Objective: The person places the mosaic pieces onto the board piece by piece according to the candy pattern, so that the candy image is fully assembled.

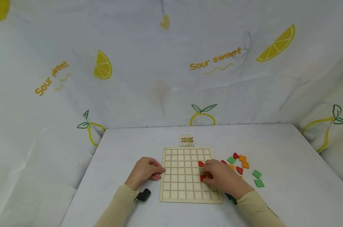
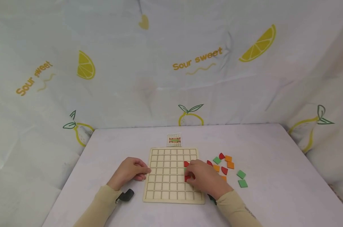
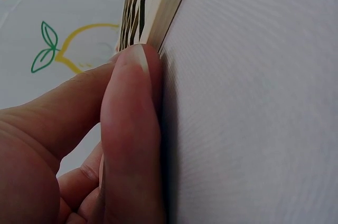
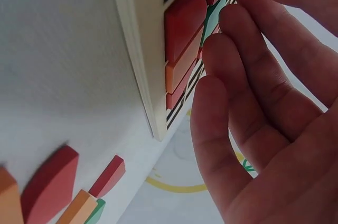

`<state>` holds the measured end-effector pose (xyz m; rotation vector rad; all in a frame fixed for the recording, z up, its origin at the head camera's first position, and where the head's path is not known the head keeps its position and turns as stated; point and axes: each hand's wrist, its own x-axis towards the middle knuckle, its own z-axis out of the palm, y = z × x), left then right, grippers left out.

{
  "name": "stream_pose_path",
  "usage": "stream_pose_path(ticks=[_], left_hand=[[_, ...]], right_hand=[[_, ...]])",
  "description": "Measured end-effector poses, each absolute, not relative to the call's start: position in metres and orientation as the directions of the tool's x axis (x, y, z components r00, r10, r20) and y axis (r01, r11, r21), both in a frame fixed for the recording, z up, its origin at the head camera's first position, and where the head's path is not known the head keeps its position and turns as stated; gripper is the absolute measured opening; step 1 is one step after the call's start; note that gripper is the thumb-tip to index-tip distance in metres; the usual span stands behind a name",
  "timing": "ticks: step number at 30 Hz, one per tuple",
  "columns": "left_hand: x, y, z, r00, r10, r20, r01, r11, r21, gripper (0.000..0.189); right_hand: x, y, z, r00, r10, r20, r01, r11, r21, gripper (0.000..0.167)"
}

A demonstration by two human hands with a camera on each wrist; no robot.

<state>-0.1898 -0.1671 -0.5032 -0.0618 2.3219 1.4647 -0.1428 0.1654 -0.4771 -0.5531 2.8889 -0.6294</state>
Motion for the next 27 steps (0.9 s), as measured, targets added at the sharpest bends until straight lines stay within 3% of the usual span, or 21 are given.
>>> stream_pose_path(ticks=[15, 22, 27], left_hand=[[-0.189, -0.167, -0.501, -0.921, 0.154, -0.359, -0.256, 0.456, 0.852, 0.024], [-0.188, -0.166, -0.503, -0.918, 0.162, -0.361, -0.258, 0.446, 0.857, 0.020], [-0.189, -0.166, -0.502, -0.922, 0.158, -0.352, -0.251, 0.448, 0.858, 0.019]], right_hand=[[-0.145, 0.175, -0.476, -0.926, -0.377, -0.038, -0.324, 0.839, -0.437, 0.014], [-0.137, 0.224, -0.468, -0.963, -0.261, -0.058, -0.205, 0.859, -0.469, 0.007], [-0.129, 0.273, -0.469, -0.984, -0.160, -0.080, -0.109, 0.890, -0.443, 0.014]])
